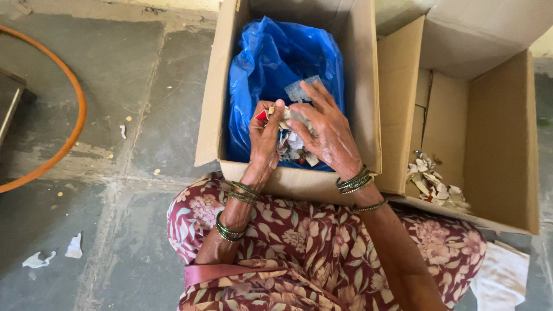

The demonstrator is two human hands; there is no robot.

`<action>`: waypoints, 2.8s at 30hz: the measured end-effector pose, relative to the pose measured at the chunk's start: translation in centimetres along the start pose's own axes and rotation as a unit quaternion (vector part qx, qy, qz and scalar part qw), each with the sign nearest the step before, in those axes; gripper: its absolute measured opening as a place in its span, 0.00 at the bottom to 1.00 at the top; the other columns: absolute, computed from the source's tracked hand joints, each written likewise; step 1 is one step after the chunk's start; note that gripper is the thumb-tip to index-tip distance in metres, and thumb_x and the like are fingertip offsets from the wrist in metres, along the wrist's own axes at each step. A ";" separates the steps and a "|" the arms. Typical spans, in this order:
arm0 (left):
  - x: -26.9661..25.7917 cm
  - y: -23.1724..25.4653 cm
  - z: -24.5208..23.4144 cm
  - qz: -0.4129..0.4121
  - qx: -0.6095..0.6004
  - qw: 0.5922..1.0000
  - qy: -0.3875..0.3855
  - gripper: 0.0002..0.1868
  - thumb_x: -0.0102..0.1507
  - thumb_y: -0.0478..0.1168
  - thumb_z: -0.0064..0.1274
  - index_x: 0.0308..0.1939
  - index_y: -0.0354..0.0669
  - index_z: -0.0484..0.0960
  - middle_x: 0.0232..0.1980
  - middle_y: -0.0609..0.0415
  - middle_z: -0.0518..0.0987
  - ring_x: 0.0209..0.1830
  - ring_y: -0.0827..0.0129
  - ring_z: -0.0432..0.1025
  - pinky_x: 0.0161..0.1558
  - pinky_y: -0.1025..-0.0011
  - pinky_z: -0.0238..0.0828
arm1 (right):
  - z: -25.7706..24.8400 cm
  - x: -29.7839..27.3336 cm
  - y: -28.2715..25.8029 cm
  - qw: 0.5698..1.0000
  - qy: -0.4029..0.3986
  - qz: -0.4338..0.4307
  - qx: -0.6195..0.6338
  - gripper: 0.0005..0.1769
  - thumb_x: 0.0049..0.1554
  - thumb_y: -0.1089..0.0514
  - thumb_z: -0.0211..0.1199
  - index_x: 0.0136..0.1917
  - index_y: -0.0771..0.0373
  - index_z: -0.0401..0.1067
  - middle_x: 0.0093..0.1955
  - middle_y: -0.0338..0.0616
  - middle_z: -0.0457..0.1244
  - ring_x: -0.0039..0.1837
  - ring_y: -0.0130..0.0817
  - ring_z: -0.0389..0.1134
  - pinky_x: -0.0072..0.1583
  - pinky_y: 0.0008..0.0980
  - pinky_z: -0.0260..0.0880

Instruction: The person sits on the floor and sorts small pieces of waste by hand, picking items from a blue plastic bag inside a cardboard box and placing them into a second cardboard box. The person handles paper, plastic, and other small debris one at a time.

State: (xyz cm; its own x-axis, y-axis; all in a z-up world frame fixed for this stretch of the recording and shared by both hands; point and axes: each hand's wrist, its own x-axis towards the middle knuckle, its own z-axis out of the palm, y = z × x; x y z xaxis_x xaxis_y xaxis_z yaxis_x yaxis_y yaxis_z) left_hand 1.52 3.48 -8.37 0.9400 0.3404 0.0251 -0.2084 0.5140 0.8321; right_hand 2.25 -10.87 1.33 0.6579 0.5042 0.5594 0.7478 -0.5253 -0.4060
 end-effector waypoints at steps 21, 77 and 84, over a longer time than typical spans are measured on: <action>-0.9 2.9 0.5 -0.042 -0.006 0.999 -0.032 0.15 0.68 0.51 0.57 0.37 0.43 0.79 0.33 0.59 0.81 0.28 0.81 0.70 0.29 0.79 0.67 | -1.1 -1.2 5.0 0.995 0.046 0.084 0.034 0.16 0.65 0.54 0.65 0.64 0.61 0.73 0.70 0.57 0.65 0.71 0.50 0.66 0.69 0.48 0.70; -0.4 1.4 -1.2 -0.007 0.104 0.989 -0.106 0.07 0.64 0.37 0.62 0.42 0.42 0.79 0.37 0.61 0.78 0.37 0.80 0.69 0.39 0.78 0.67 | -1.6 -0.1 1.0 0.997 -0.008 -0.032 0.066 0.16 0.63 0.55 0.66 0.62 0.61 0.75 0.65 0.53 0.68 0.75 0.55 0.63 0.77 0.55 0.59; -0.5 1.8 -1.2 -0.020 0.099 0.984 -0.144 0.09 0.64 0.37 0.62 0.44 0.41 0.78 0.40 0.61 0.80 0.40 0.81 0.71 0.43 0.78 0.71 | -0.2 2.9 -0.4 0.995 0.014 -0.059 0.080 0.04 0.64 0.61 0.65 0.51 0.62 0.74 0.60 0.52 0.70 0.70 0.50 0.68 0.76 0.50 0.64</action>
State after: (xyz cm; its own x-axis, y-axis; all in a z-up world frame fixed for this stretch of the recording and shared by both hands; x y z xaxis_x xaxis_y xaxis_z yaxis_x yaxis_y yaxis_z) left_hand 0.38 5.12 -7.56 0.9899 0.0709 0.1229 -0.1400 0.3496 0.9264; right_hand 3.87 -9.30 3.28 0.5637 0.5355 0.6288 0.8257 -0.3468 -0.4449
